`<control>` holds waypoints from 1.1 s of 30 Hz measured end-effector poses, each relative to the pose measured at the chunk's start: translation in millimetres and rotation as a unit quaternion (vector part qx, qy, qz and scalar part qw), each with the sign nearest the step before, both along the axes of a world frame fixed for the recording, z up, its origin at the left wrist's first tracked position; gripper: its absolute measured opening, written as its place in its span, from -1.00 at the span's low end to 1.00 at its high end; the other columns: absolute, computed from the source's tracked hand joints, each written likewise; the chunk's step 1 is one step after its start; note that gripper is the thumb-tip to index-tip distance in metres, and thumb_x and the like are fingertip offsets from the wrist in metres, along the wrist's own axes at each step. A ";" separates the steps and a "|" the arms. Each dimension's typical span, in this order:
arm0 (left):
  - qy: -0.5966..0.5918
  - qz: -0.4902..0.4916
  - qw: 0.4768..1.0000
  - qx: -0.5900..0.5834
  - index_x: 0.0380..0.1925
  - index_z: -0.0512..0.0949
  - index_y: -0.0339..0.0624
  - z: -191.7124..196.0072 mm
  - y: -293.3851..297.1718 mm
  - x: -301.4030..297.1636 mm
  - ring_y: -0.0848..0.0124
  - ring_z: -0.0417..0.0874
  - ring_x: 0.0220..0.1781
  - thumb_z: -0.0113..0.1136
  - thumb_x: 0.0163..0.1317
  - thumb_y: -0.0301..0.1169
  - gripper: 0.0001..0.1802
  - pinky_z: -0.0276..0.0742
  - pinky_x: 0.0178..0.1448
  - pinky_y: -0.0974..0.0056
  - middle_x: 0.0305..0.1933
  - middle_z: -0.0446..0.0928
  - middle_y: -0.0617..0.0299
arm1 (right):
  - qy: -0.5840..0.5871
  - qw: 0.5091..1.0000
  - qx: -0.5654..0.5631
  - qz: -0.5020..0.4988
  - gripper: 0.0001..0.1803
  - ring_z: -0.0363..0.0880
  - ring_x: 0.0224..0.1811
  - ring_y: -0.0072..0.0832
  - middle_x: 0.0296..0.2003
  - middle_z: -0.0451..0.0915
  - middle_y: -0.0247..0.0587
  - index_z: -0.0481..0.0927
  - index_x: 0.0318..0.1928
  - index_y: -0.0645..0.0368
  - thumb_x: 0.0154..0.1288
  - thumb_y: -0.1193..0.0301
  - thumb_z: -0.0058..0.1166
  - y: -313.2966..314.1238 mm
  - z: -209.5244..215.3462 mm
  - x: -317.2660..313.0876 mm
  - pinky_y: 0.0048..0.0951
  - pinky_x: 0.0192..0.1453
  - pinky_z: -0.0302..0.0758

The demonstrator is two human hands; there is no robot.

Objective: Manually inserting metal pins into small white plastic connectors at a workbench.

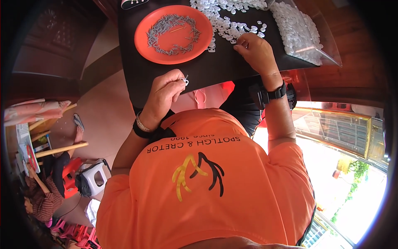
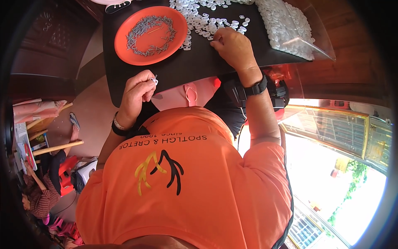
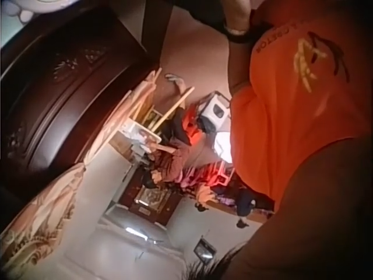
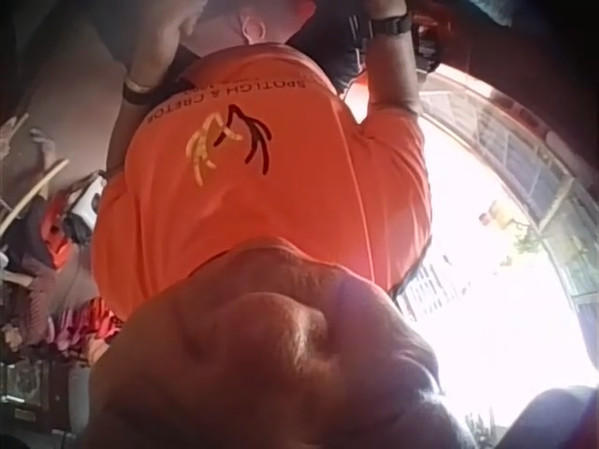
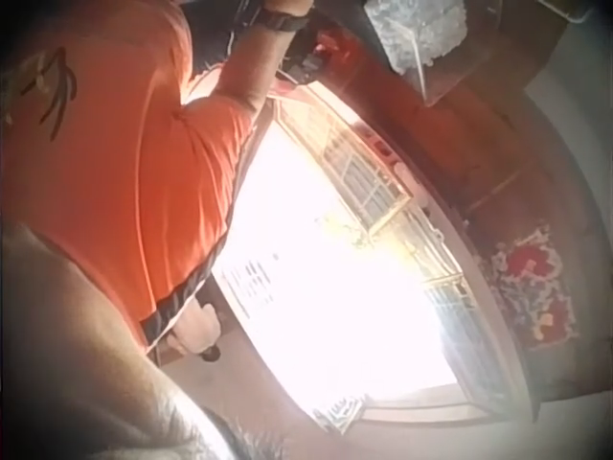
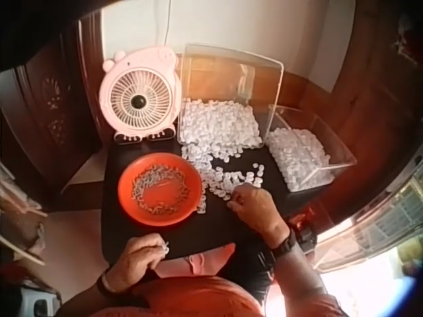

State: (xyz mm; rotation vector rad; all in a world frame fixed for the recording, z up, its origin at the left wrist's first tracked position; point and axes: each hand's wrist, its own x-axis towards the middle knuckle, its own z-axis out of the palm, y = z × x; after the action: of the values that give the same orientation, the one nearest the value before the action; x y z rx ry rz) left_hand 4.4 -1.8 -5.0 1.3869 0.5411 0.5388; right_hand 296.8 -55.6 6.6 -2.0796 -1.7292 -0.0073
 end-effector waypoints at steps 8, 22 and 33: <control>-0.007 0.002 1.000 -0.011 -0.62 0.33 -0.24 -0.2 -0.2 -0.8 0.68 0.12 -0.63 -0.07 0.20 -0.44 -0.78 0.05 -0.51 0.47 -0.68 0.20 0.43 | -0.007 0.999 0.005 0.041 -0.78 0.57 -0.35 -0.20 -0.39 0.56 -0.20 0.57 -0.38 0.11 0.08 0.24 0.18 2.2 3.6 1.3 -0.24 -0.28 0.49; -0.012 0.001 1.000 0.002 -0.57 0.33 -0.20 -2.9 -0.3 -0.7 0.67 0.12 -0.66 -0.10 0.24 -0.41 -0.79 -0.02 -0.56 0.47 -0.70 0.20 0.42 | 0.335 0.941 0.008 0.052 -0.82 0.64 -0.37 -0.46 -0.33 0.65 -0.21 0.63 -0.19 0.20 0.21 0.43 0.12 9.7 9.2 -17.4 -0.50 -0.25 0.55; -0.009 0.028 0.999 0.015 -0.52 0.39 -0.23 4.6 -0.4 3.0 0.67 0.19 -0.65 -0.07 0.26 -0.38 -0.80 0.02 -0.55 0.49 -0.68 0.26 0.41 | 0.714 0.695 -0.039 0.073 -0.84 0.67 -0.26 -0.48 -0.30 0.62 -0.18 0.53 -0.15 0.30 0.28 0.52 0.08 4.0 23.5 -103.5 -0.61 -0.14 0.61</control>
State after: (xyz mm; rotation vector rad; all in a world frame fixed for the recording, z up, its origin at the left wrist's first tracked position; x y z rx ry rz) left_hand 7.4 -2.3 -0.4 1.3969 0.5611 0.6067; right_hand 193.2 -51.6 30.1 -1.1424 -0.7849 1.3498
